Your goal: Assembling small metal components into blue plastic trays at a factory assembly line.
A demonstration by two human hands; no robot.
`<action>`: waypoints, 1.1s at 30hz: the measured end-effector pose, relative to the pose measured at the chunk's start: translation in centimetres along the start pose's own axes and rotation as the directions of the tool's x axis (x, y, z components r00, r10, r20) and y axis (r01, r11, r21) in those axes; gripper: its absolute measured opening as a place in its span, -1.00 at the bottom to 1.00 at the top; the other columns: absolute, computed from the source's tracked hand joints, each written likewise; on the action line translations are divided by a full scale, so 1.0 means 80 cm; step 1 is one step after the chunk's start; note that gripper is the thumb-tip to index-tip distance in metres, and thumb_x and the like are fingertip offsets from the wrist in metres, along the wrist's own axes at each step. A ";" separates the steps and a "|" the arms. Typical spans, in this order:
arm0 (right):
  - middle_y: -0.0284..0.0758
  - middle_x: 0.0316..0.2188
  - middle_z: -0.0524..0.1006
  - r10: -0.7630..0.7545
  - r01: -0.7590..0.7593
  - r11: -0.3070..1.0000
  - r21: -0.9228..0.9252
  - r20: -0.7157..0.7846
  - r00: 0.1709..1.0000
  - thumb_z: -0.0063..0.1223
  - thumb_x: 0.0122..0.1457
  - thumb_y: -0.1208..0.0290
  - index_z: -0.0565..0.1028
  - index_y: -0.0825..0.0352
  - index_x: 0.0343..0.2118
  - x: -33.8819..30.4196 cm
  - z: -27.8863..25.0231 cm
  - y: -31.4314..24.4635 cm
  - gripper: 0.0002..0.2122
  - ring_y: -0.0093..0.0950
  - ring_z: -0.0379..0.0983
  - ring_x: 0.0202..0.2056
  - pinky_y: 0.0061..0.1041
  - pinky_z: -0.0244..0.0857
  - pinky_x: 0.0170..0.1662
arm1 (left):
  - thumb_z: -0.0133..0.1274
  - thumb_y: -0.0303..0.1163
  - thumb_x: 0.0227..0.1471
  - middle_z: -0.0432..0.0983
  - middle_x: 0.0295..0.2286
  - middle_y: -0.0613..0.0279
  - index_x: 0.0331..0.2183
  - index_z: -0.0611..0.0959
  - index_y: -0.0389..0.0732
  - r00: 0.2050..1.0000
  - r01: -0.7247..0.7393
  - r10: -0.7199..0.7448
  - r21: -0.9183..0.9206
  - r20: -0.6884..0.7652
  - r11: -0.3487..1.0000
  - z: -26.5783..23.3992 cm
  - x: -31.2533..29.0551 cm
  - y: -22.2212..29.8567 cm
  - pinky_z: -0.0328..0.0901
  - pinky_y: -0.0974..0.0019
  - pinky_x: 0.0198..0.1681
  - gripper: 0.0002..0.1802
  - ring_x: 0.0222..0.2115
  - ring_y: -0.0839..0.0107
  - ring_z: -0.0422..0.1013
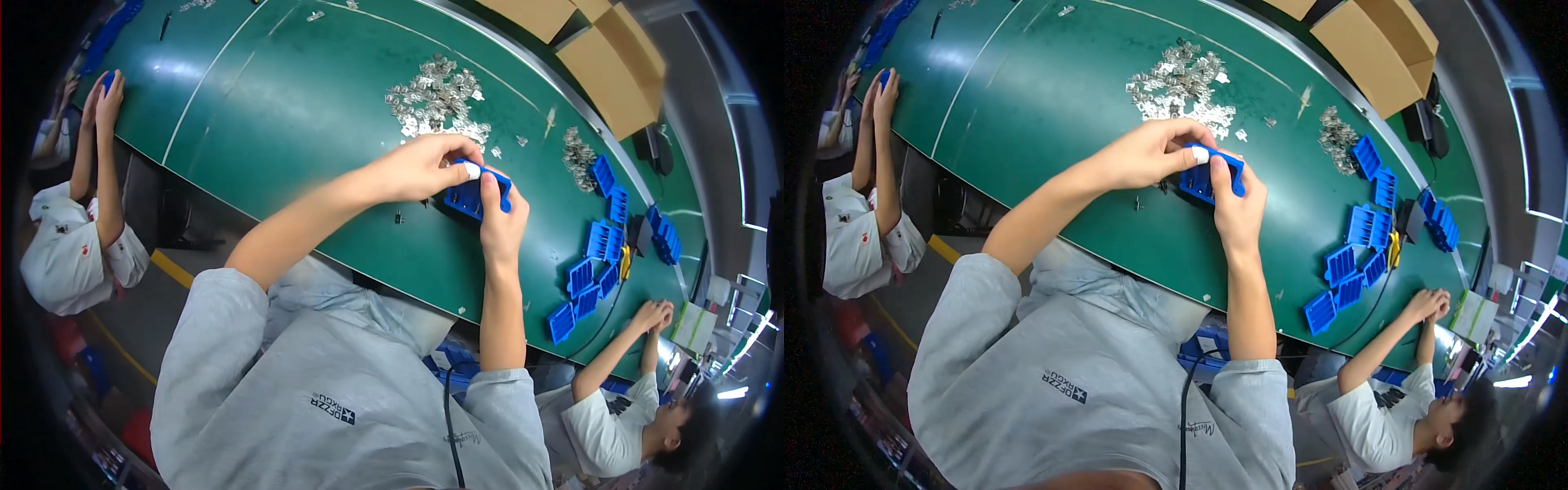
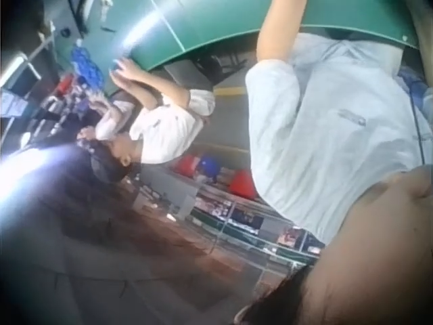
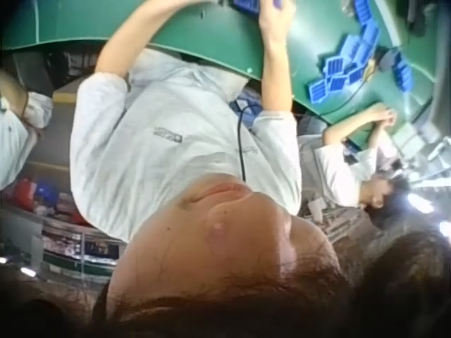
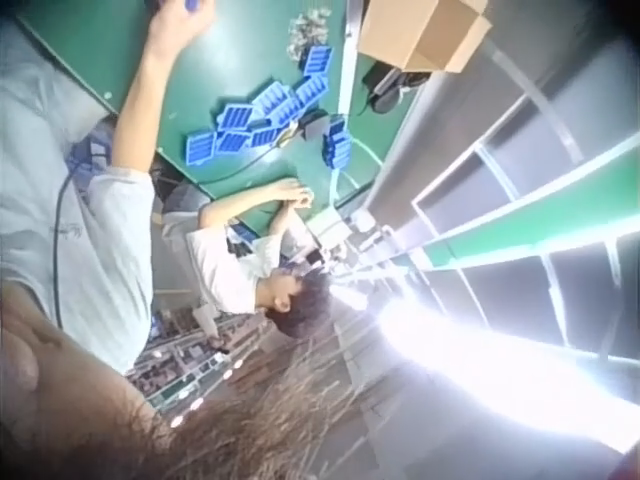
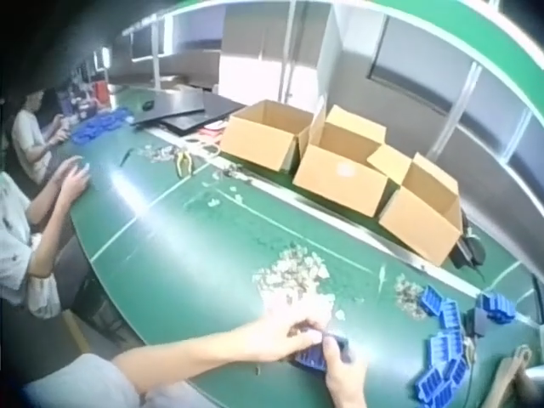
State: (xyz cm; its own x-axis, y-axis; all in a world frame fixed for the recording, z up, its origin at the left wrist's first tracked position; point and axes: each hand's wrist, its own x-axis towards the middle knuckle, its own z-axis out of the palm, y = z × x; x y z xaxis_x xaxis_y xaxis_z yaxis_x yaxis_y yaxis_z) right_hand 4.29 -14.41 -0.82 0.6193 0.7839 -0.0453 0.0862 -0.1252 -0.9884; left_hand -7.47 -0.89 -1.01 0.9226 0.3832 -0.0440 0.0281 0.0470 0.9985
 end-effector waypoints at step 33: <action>0.01 -0.03 0.43 0.142 -0.244 0.657 0.713 0.201 0.969 -0.32 0.19 -0.11 0.31 0.44 0.05 0.118 -0.066 0.024 -0.37 -0.16 0.46 -0.13 -0.26 0.40 -0.23 | 0.22 -0.40 -0.20 0.38 -0.05 0.17 -0.32 0.66 -0.11 0.844 0.139 0.416 0.886 -0.339 0.442 -0.006 0.037 -0.005 0.08 0.03 0.10 -0.74 0.08 0.06 0.18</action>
State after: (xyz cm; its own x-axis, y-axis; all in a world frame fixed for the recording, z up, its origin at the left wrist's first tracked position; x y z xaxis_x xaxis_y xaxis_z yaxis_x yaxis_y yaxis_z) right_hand 14.42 -10.41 -2.38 0.4555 0.8642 -0.2136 -0.6515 0.1601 -0.7416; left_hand -4.91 0.66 -1.52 0.6595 0.6560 0.3671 0.4814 -0.7436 0.4640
